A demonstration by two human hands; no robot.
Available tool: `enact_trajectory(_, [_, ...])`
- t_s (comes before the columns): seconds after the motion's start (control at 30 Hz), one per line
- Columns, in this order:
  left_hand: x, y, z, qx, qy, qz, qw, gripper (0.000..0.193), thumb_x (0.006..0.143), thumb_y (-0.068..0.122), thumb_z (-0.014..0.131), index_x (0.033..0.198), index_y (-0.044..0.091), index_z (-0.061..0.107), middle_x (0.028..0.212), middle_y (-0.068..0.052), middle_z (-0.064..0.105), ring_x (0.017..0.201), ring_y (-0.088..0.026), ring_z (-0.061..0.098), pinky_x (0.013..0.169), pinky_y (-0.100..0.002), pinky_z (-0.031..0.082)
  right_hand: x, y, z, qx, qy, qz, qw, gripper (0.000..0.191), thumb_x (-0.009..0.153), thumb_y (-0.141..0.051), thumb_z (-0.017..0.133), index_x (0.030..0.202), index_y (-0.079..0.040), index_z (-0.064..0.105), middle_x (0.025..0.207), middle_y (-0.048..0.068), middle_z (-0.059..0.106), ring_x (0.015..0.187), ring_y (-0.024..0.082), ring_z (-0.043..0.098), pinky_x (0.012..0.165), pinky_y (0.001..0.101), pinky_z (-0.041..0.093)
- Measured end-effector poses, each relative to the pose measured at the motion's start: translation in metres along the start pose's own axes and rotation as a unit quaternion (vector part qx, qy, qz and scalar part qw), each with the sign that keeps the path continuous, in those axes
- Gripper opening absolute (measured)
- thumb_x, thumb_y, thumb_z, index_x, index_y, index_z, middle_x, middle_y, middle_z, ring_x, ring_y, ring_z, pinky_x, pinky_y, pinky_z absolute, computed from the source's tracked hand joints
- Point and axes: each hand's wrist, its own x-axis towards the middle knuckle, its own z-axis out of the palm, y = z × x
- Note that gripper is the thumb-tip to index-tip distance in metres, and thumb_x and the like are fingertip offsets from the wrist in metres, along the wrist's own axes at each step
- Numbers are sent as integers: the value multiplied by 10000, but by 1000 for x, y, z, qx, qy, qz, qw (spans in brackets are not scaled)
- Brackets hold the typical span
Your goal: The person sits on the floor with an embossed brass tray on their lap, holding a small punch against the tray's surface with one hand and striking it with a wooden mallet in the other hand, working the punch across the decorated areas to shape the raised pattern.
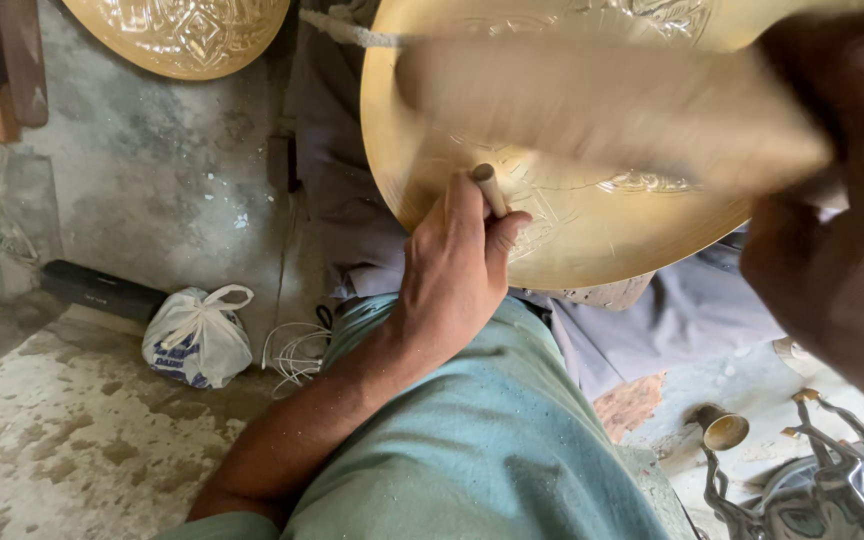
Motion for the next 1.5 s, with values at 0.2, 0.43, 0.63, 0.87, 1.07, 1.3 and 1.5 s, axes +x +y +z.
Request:
enact_trajectory(0.2, [4, -1, 1, 29, -16, 10, 999, 318, 973, 124, 756, 1016, -11, 471, 860, -219, 600, 797, -452, 612, 673, -531, 467, -7, 3, -1, -9, -7, 9, 1000, 453, 691, 177, 701, 1126, 51, 716, 921, 209, 692, 819, 340, 716, 680, 403, 582])
enact_trajectory(0.43, [15, 7, -6, 10, -85, 41, 995, 302, 952, 126, 736, 1124, 3, 519, 929, -184, 660, 855, -393, 680, 707, -485, 516, -57, 21, 30, 48, -7, 105, 993, 396, 790, 119, 687, 1182, 72, 657, 978, 222, 689, 838, 327, 711, 704, 399, 582])
enact_trajectory(0.63, [49, 12, -3, 51, -263, 79, 960, 296, 932, 50, 637, 1218, 42, 558, 947, -158, 728, 853, -317, 736, 646, -447, 559, -107, 17, 53, 153, 11, 285, 946, 406, 831, 93, 658, 1227, 112, 571, 1036, 247, 683, 869, 337, 705, 743, 411, 581])
enact_trajectory(0.87, [71, 22, 6, 107, -410, 113, 899, 308, 919, -51, 576, 1206, 61, 570, 882, -98, 750, 841, -261, 766, 635, -422, 598, -143, -13, 57, 121, -68, 350, 926, 530, 780, 60, 733, 1283, 50, 568, 1030, 234, 723, 833, 327, 729, 768, 402, 603])
enact_trajectory(1.07, [73, 26, -3, 69, -410, 119, 902, 371, 860, -86, 576, 1198, 67, 581, 932, -111, 739, 858, -250, 780, 686, -424, 599, -162, -38, 77, 186, -34, 411, 892, 420, 867, -70, 741, 1260, -51, 595, 1062, 159, 726, 815, 298, 720, 665, 396, 549])
enact_trajectory(1.3, [65, 22, -7, 62, -381, 129, 913, 287, 910, -74, 584, 1169, 46, 569, 976, -123, 726, 906, -250, 779, 731, -399, 621, -169, -46, 77, 70, -85, 386, 916, 375, 824, -63, 769, 1192, -78, 696, 927, 136, 751, 717, 300, 715, 610, 396, 545])
enact_trajectory(1.5, [48, 16, -41, 22, -91, 121, 988, 337, 1003, 121, 730, 1237, -12, 526, 964, -165, 681, 834, -316, 723, 695, -422, 555, -187, -38, 79, 218, 15, 475, 853, 479, 862, -90, 775, 1305, -21, 609, 929, 138, 734, 761, 279, 737, 768, 412, 575])
